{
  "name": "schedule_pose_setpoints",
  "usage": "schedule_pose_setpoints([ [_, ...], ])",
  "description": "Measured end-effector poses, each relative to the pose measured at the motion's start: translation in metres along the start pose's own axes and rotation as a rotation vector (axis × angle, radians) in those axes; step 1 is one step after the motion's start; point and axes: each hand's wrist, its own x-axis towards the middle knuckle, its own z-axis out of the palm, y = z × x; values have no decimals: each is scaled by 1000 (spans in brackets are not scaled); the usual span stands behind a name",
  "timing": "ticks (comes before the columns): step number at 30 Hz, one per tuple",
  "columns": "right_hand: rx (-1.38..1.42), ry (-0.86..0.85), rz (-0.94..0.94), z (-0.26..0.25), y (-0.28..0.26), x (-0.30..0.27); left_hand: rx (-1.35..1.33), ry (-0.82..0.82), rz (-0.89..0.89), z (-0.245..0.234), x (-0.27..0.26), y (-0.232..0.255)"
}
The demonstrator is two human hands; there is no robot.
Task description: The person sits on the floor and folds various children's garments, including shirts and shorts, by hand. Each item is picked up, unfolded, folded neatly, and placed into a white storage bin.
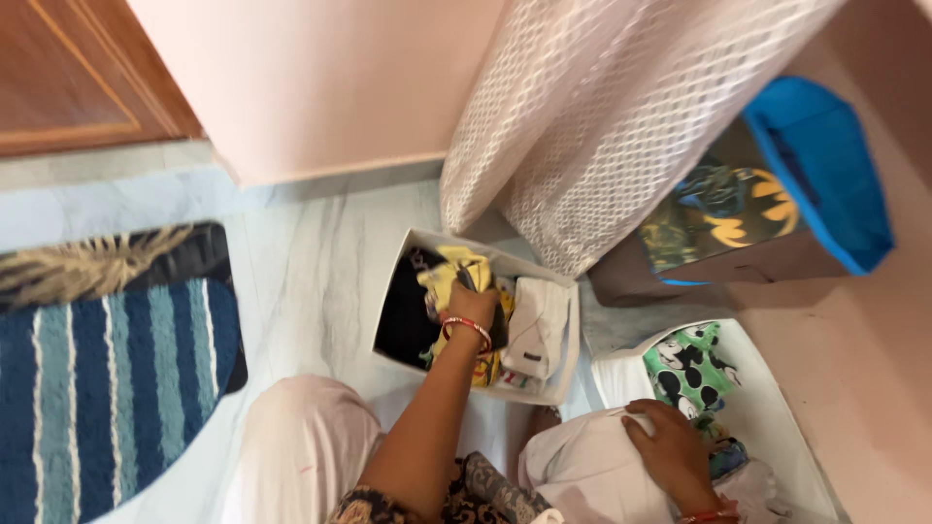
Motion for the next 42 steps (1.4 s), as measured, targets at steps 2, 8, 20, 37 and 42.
schedule_pose_setpoints([
  [2, -6, 107, -135, -1, -2, -1, -22, -108, 138, -16, -35, 36],
  [8, 368, 144, -68, 15, -14, -4, -241, -683, 205, -85, -180, 130],
  [20, 2068, -470, 49, 17, -74, -111, -542, -1187, -128, -157, -329, 200],
  [37, 920, 402, 277, 42, 152, -134, 174, -778, -278, -58, -255, -5],
  [42, 649, 476, -167, 30, 80, -170, 196, -913, -126, -44, -219, -8],
])
